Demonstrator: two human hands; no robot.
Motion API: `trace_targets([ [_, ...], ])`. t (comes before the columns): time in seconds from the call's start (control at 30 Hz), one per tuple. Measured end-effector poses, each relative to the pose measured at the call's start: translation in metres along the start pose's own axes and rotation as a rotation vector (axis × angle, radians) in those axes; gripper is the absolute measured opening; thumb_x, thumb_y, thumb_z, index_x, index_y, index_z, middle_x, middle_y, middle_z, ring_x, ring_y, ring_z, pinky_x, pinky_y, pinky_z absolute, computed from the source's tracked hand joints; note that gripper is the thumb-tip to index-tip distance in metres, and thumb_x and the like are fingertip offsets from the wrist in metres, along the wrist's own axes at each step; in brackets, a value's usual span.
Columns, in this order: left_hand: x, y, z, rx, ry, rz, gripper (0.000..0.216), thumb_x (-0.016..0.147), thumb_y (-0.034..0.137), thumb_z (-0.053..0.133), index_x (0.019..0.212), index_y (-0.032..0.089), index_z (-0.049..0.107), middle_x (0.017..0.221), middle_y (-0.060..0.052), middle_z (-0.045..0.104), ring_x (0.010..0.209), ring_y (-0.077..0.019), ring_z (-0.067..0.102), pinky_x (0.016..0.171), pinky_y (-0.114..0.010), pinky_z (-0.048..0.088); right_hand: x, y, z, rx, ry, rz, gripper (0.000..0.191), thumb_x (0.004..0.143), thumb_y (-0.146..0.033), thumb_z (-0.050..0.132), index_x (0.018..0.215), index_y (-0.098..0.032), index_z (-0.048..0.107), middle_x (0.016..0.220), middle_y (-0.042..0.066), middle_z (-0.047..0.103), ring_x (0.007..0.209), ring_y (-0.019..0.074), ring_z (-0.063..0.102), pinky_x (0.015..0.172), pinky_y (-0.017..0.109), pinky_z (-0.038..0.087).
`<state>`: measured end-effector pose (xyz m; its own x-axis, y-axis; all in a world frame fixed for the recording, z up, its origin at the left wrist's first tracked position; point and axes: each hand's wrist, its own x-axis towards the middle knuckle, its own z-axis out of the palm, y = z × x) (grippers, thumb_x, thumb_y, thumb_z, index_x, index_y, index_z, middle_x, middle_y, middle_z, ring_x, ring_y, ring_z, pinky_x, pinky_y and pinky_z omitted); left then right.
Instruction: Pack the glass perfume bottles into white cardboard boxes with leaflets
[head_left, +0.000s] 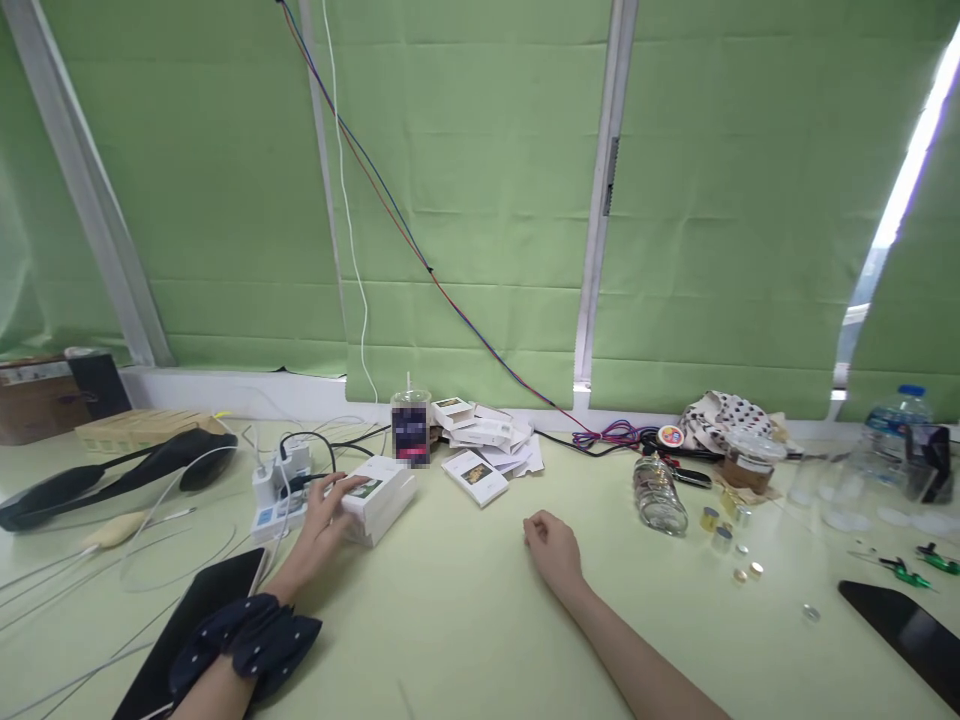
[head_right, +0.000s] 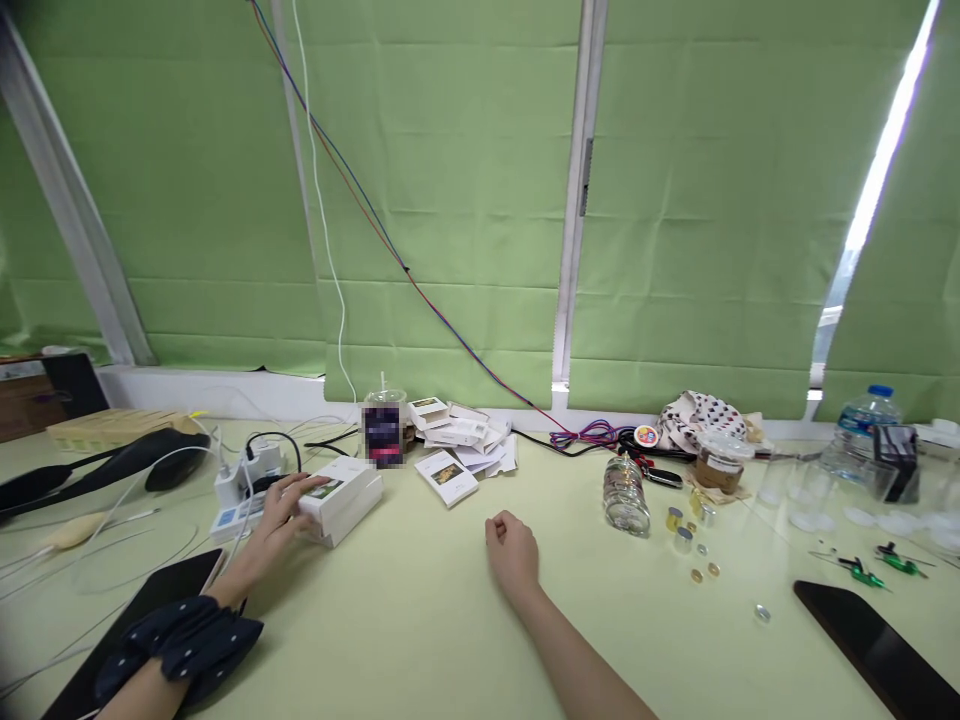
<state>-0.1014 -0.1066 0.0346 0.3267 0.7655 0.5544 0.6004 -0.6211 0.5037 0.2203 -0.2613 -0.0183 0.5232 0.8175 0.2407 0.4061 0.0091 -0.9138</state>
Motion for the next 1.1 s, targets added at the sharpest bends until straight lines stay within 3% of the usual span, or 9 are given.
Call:
trace_targets([
  [0.1, -0.002, 0.001, 0.004, 0.067, -0.016, 0.006, 0.050, 0.075, 0.040, 0.051, 0.122, 0.023, 0.041, 0.128, -0.009, 0.029, 0.133, -0.0335, 0.026, 0.109, -0.054, 0.027, 0.002, -0.003, 0.009, -0.155, 0.050, -0.050, 0.014, 0.080, -0.033, 0.050, 0.082, -0.025, 0.060, 0.079, 0.004, 0.067, 0.073, 0.0216, 0.062, 0.069, 0.033, 0.046],
  [0.23, -0.004, 0.005, 0.012, 0.170, 0.046, -0.021, 0.068, 0.067, 0.051, 0.063, 0.121, 0.019, 0.037, 0.125, -0.011, 0.026, 0.129, -0.0368, 0.030, 0.104, -0.052, 0.034, 0.010, -0.013, 0.028, -0.433, 0.041, -0.186, 0.042, 0.079, -0.035, 0.053, 0.120, -0.022, 0.053, 0.118, 0.013, 0.057, 0.109, 0.0301, 0.054, 0.082, 0.040, 0.046],
  [0.37, -0.001, 0.010, 0.018, 0.199, 0.050, -0.086, 0.066, 0.067, 0.049, 0.060, 0.120, 0.019, 0.038, 0.118, -0.011, 0.032, 0.124, -0.0381, 0.035, 0.095, -0.053, 0.041, 0.025, -0.025, 0.054, -0.609, -0.038, -0.256, 0.063, 0.078, -0.042, 0.058, 0.137, -0.028, 0.039, 0.142, 0.017, 0.036, 0.121, 0.0364, 0.043, 0.084, 0.046, 0.045],
  [0.5, 0.002, 0.017, 0.022, 0.299, 0.061, -0.194, 0.067, 0.070, 0.050, 0.054, 0.126, 0.019, 0.035, 0.115, -0.012, 0.034, 0.121, -0.0387, 0.038, 0.091, -0.057, 0.040, 0.040, -0.033, 0.071, -0.647, -0.018, -0.234, 0.060, 0.081, -0.041, 0.056, 0.137, -0.027, 0.038, 0.136, 0.017, 0.041, 0.118, 0.0345, 0.044, 0.087, 0.045, 0.044],
  [0.67, -0.001, 0.024, 0.024, 0.386, 0.079, -0.213, 0.070, 0.071, 0.052, 0.054, 0.130, 0.020, 0.033, 0.120, -0.015, 0.037, 0.125, -0.0377, 0.036, 0.093, -0.060, 0.035, 0.043, -0.034, 0.070, -0.637, -0.020, -0.282, 0.044, 0.082, -0.038, 0.054, 0.124, -0.027, 0.050, 0.115, 0.012, 0.053, 0.111, 0.0309, 0.048, 0.086, 0.042, 0.045],
  [0.77, -0.006, 0.038, 0.022, 0.425, 0.168, -0.164, 0.075, 0.069, 0.055, 0.056, 0.131, 0.020, 0.034, 0.128, -0.019, 0.034, 0.129, -0.0403, 0.031, 0.096, -0.064, 0.028, 0.040, -0.032, 0.066, -0.613, -0.031, -0.284, 0.044, 0.078, -0.037, 0.058, 0.121, -0.028, 0.051, 0.114, 0.011, 0.052, 0.110, 0.0308, 0.049, 0.084, 0.041, 0.046],
  [0.9, -0.009, 0.069, 0.025, 0.457, 0.326, 0.027, 0.071, 0.070, 0.054, 0.059, 0.129, 0.022, 0.037, 0.145, -0.020, 0.015, 0.138, -0.0404, 0.017, 0.107, -0.063, 0.005, 0.038, -0.028, 0.060, -0.533, -0.043, -0.296, 0.045, 0.075, -0.036, 0.060, 0.118, -0.027, 0.051, 0.113, 0.010, 0.052, 0.108, 0.0306, 0.051, 0.085, 0.043, 0.046],
  [0.97, -0.009, 0.082, 0.034, 0.411, 0.282, 0.175, 0.065, 0.072, 0.048, 0.061, 0.128, 0.025, 0.037, 0.148, -0.017, 0.014, 0.139, -0.0384, 0.015, 0.109, -0.061, 0.003, 0.036, -0.025, 0.054, -0.427, -0.056, -0.309, 0.045, 0.072, -0.031, 0.063, 0.115, -0.025, 0.051, 0.114, 0.009, 0.052, 0.107, 0.0284, 0.052, 0.088, 0.042, 0.045],
  [1.1, -0.007, 0.097, 0.067, 0.121, -0.044, 0.335, 0.064, 0.074, 0.038, 0.064, 0.130, 0.027, 0.035, 0.146, -0.014, 0.020, 0.138, -0.0356, 0.023, 0.108, -0.054, 0.026, 0.026, -0.016, 0.032, -0.067, -0.157, -0.328, 0.051, 0.061, -0.015, 0.068, 0.106, -0.023, 0.048, 0.114, 0.006, 0.053, 0.104, 0.0222, 0.056, 0.090, 0.036, 0.046],
])
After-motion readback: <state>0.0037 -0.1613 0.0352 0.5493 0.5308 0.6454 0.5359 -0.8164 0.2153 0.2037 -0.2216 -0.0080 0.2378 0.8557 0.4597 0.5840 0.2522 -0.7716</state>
